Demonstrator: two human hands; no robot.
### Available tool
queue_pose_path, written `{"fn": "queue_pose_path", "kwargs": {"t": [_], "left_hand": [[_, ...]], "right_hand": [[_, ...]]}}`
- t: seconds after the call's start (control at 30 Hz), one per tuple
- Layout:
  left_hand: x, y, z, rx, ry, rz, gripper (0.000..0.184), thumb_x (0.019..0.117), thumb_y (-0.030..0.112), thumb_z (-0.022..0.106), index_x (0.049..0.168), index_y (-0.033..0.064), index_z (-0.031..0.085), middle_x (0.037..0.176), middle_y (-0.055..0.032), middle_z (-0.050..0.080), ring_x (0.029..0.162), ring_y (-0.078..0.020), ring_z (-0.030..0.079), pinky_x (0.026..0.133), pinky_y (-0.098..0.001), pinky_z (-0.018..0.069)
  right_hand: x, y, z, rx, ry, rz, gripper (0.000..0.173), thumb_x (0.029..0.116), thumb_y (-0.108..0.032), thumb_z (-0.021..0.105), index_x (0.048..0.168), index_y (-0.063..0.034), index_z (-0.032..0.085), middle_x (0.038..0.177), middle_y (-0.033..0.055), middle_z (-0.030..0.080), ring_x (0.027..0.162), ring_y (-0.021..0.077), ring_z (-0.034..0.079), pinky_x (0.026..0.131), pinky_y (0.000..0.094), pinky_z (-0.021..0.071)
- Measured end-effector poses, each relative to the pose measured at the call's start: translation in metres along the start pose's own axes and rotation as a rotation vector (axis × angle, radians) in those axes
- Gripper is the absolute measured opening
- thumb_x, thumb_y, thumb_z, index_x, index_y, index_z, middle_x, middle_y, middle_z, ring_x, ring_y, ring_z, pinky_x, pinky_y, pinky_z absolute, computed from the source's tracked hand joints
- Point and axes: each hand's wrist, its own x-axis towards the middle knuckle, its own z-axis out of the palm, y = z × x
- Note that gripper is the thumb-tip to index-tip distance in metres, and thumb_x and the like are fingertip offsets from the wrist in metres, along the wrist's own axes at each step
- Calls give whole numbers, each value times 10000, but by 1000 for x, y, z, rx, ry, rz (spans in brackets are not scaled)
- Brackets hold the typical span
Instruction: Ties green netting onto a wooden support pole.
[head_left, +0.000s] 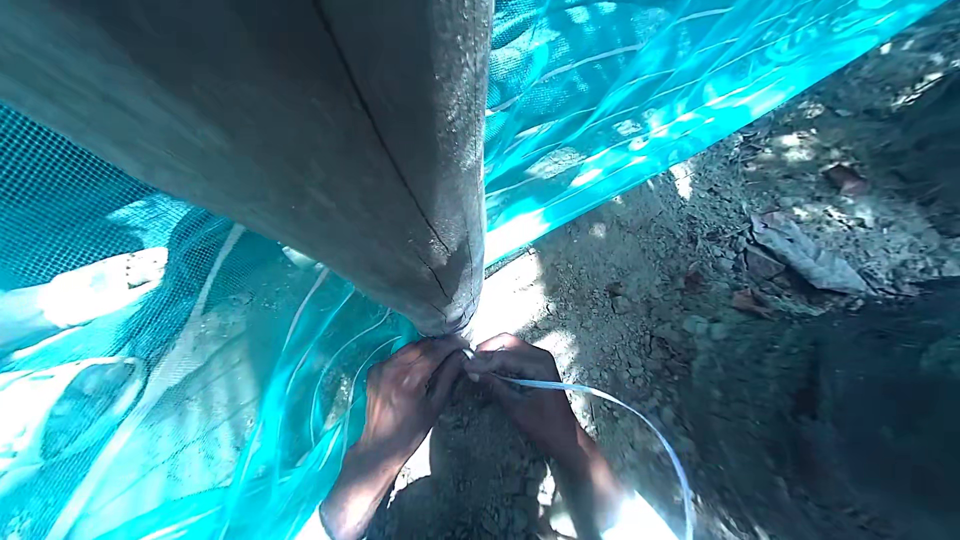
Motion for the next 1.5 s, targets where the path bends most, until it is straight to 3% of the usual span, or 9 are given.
{"fn": "queue_pose_path", "kwargs": {"t": [0.2,0.33,0.43,0.53,0.63,0.77,0.93,1.2,1.5], "left_hand": [[2,11,1,84,57,2,244,923,338,621,960,177,802,753,65,685,656,-58,601,575,-260,490],[1,26,-5,74,16,-110,312,934,286,513,995,177,799,850,48,747,660,-48,646,567,-273,529],[2,42,-10,57,-27,-283,372,1009,371,475,983,194,800,739,87,712,591,-26,627,536,-278,518],[5,42,-13,-245,-121,-514,292,1002,393,584,1057,194,791,682,117,685,549,-9,608,514,-219,519],[9,41,-13,-803,-52,-704,147,956,109,695,1045,16,766,705,-48,702,528,-77,580,479,-189,465],[-6,39,-3,-1106,74,-664,141,1005,98,603,1043,26,719,811,-71,665,619,-72,562,548,-177,464],[-25,41,6,-1399,149,-580,141,1051,185,552,1099,85,639,1174,-124,661,694,-64,584,546,-175,470],[-9,28,-3,-1512,33,-511,118,1067,244,516,1052,148,583,647,60,451,489,-11,426,454,-153,377],[7,25,-21,-1208,154,-714,63,980,123,504,1027,158,481,555,73,382,428,-5,374,430,-145,345]], "right_hand": [[2,11,18,-594,323,-325,92,929,-159,685,940,-111,763,864,27,719,809,75,683,745,200,566],[4,24,21,-620,447,-424,72,925,-198,724,943,-131,744,861,25,705,785,80,677,718,191,563],[2,24,21,-572,439,-437,89,904,-174,741,890,-91,710,891,37,730,829,82,700,756,186,580],[-2,24,19,-551,342,-473,65,931,-132,718,892,-82,703,932,48,741,869,126,710,786,239,597],[-7,23,21,-558,311,-466,55,942,-114,700,893,-89,703,963,58,745,885,150,714,796,267,600],[-12,6,34,-235,332,-239,126,987,-106,648,1010,-42,754,1093,76,728,1016,118,700,902,253,600],[-17,-7,57,165,489,38,108,960,-71,668,946,21,724,1024,118,696,941,151,687,826,259,600],[-5,-15,57,302,539,342,117,1011,-29,559,975,40,647,786,96,697,710,147,674,688,271,580],[21,-6,52,159,699,560,122,983,-45,563,895,-10,640,681,79,689,607,168,691,617,309,596]]}}
